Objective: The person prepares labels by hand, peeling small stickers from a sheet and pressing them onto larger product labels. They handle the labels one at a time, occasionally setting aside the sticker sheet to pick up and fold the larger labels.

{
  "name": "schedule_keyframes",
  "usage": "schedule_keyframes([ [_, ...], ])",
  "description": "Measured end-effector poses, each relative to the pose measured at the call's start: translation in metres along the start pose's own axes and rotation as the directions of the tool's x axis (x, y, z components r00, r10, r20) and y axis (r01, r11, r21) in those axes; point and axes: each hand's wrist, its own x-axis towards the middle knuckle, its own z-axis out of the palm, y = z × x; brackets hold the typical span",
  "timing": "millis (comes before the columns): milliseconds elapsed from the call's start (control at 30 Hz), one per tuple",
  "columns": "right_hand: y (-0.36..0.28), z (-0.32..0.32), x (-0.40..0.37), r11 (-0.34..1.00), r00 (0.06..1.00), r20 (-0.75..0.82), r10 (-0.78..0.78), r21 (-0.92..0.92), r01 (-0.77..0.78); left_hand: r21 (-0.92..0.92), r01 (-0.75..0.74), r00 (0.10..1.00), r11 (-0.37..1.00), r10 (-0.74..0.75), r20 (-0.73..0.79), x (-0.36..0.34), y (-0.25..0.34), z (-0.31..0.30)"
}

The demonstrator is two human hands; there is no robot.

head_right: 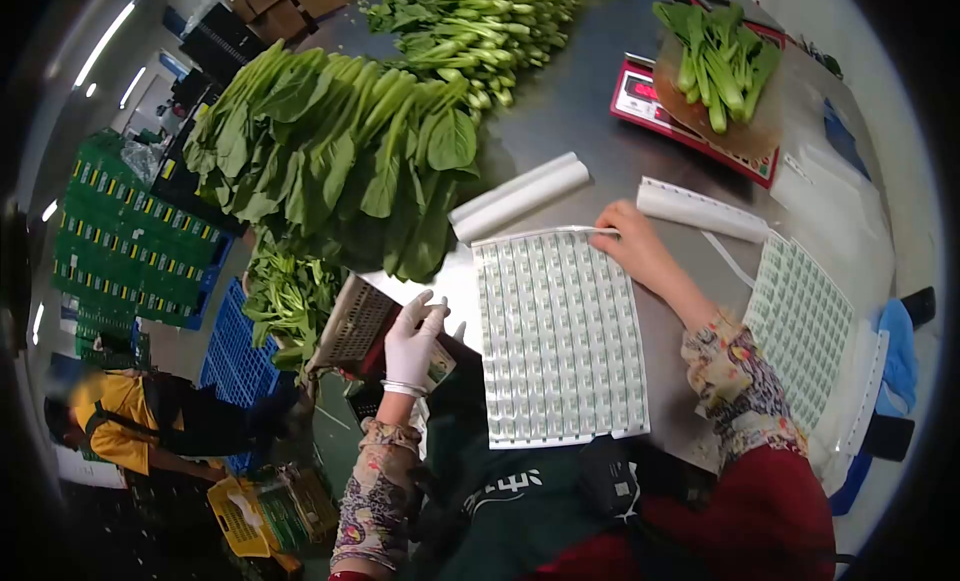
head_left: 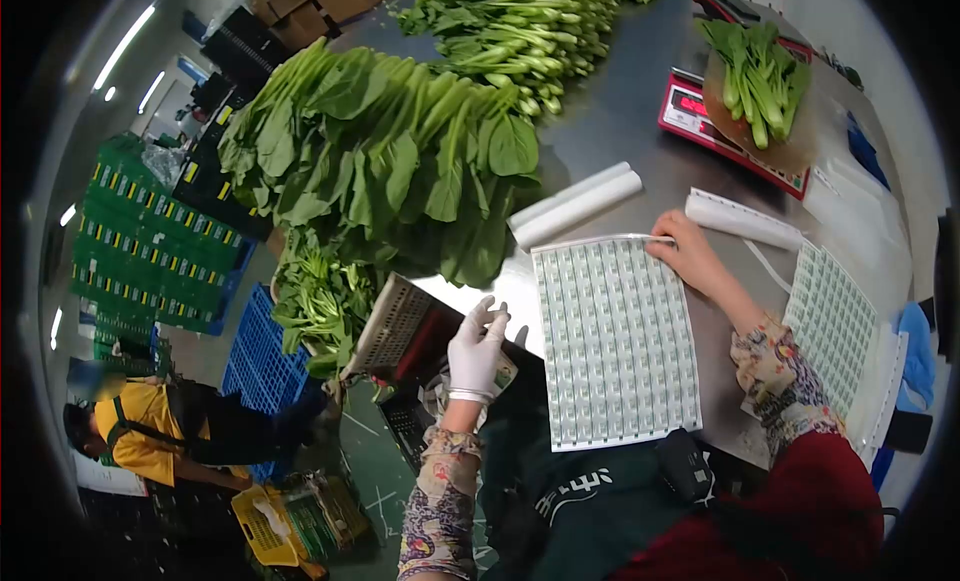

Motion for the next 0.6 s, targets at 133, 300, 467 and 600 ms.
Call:
schedule_keyframes([
  [133, -0.05, -0.022, -0.004, 0.926, 0.946, 0.28, 0.163, 0.287, -0.244, 0.09, -0.144, 0.988, 0.985, 0.139, 0.06, 0.006, 0.017, 0.003],
  [300, -0.068, -0.016, 0.005, 0.759, 0.985, 0.172, 0.011, 0.64, -0.12, -0.349, -0.166, 0.975, 0.922, 0.207, 0.084, 0.018, 0.04, 0.013],
  [467, -0.073, -0.018, 0.004, 0.686, 0.979, 0.205, 0.023, 0.709, -0.164, -0.216, -0.135, 0.99, 0.967, 0.141, 0.014, 0.003, 0.061, 0.003],
  [600, -0.075, -0.028, -0.002, 0.674, 0.951, 0.307, 0.025, 0.698, -0.243, -0.347, -0.119, 0.987, 0.93, 0.148, 0.057, -0.002, 0.06, -0.006],
])
